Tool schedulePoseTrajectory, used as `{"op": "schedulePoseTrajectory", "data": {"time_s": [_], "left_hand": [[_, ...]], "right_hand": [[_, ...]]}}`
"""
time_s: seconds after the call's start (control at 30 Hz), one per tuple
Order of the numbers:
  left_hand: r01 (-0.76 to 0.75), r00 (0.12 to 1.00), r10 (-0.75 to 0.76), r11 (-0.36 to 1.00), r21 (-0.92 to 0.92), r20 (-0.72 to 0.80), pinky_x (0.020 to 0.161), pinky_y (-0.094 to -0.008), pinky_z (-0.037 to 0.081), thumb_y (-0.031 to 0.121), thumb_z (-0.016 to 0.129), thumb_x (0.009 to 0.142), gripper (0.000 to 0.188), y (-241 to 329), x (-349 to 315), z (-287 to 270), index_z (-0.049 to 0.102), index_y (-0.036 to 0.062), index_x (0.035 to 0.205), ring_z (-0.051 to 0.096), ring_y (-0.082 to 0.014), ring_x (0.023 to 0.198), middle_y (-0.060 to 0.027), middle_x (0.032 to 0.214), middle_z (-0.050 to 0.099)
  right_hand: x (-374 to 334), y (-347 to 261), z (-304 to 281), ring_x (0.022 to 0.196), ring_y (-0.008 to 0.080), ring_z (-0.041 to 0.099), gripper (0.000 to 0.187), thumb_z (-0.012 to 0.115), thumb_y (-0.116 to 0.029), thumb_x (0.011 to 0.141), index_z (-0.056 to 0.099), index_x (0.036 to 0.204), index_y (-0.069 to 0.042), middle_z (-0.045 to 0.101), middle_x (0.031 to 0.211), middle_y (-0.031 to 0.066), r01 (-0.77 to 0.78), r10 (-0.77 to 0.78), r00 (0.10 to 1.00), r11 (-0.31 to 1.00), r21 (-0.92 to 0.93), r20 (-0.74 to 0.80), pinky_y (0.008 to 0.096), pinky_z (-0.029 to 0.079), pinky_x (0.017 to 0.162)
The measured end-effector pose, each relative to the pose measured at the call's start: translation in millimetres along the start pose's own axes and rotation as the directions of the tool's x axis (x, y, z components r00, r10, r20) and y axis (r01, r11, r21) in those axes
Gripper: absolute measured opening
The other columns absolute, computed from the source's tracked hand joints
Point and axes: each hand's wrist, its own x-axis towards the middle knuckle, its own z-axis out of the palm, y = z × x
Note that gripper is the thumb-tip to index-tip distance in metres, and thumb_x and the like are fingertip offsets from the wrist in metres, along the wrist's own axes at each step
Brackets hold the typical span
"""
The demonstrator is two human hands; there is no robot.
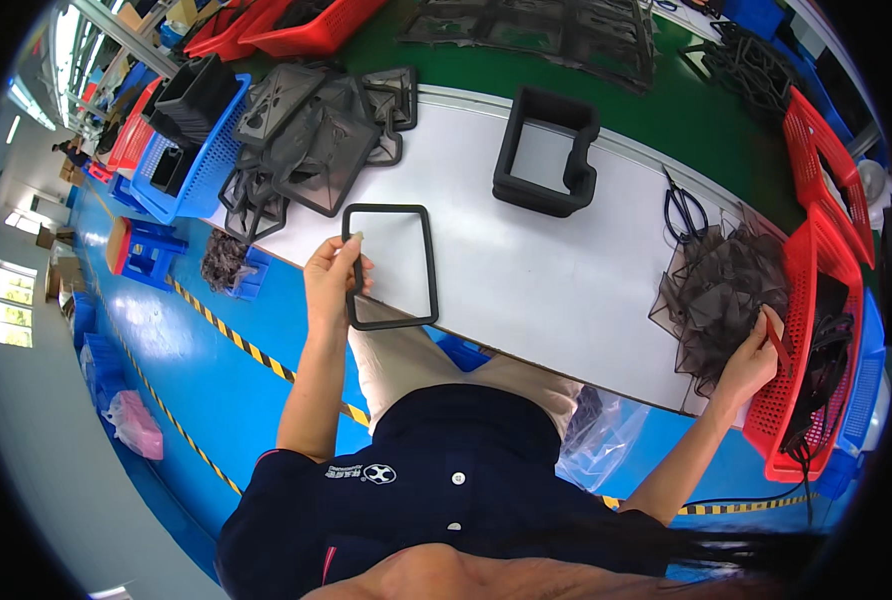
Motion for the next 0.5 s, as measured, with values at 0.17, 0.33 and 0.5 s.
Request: {"op": "schedulePoseTrajectory", "data": {"time_s": [0.17,0.33,0.5], "left_hand": [[-0.233,0.968,0.225,0.970,0.063,0.113,0.036,-0.0173,0.038,0.018,0.065,0.085,0.017,43,-15,12,0.057,0.0028,0.082,0.054,-0.0082,0.040,-0.0084,0.059,0.061],[-0.310,0.890,0.073,0.821,0.479,0.450,0.042,-0.0181,0.043,0.023,0.067,0.083,0.025,61,-26,72,0.061,-0.0007,0.081,0.057,-0.0083,0.047,-0.0084,0.060,0.063],[-0.435,0.891,0.216,0.661,0.611,0.400,0.043,-0.0188,0.035,0.028,0.068,0.082,0.033,41,-10,71,0.062,-0.0020,0.071,0.049,-0.0044,0.048,-0.0018,0.056,0.056]], "right_hand": [[7,-9,-5,0.085,0.0209,0.061,0.011,0.061,-0.008,0.086,0.067,0.092,-0.002,0.063,0.096,0.0128,0.087,-0.090,0.996,0.992,-0.097,-0.028,0.0296,0.048,0.069],[2,-68,10,0.087,0.0127,0.058,0.013,0.054,0.000,0.086,0.066,0.093,0.000,0.065,0.093,0.0056,-0.245,0.131,0.963,0.791,0.560,0.237,0.0251,0.044,0.080],[-30,-125,46,0.067,0.0134,0.056,0.018,0.046,-0.001,0.086,0.063,0.093,-0.003,0.062,0.075,0.0077,-0.342,-0.094,0.835,0.684,0.644,0.543,0.0254,0.043,0.064]]}}
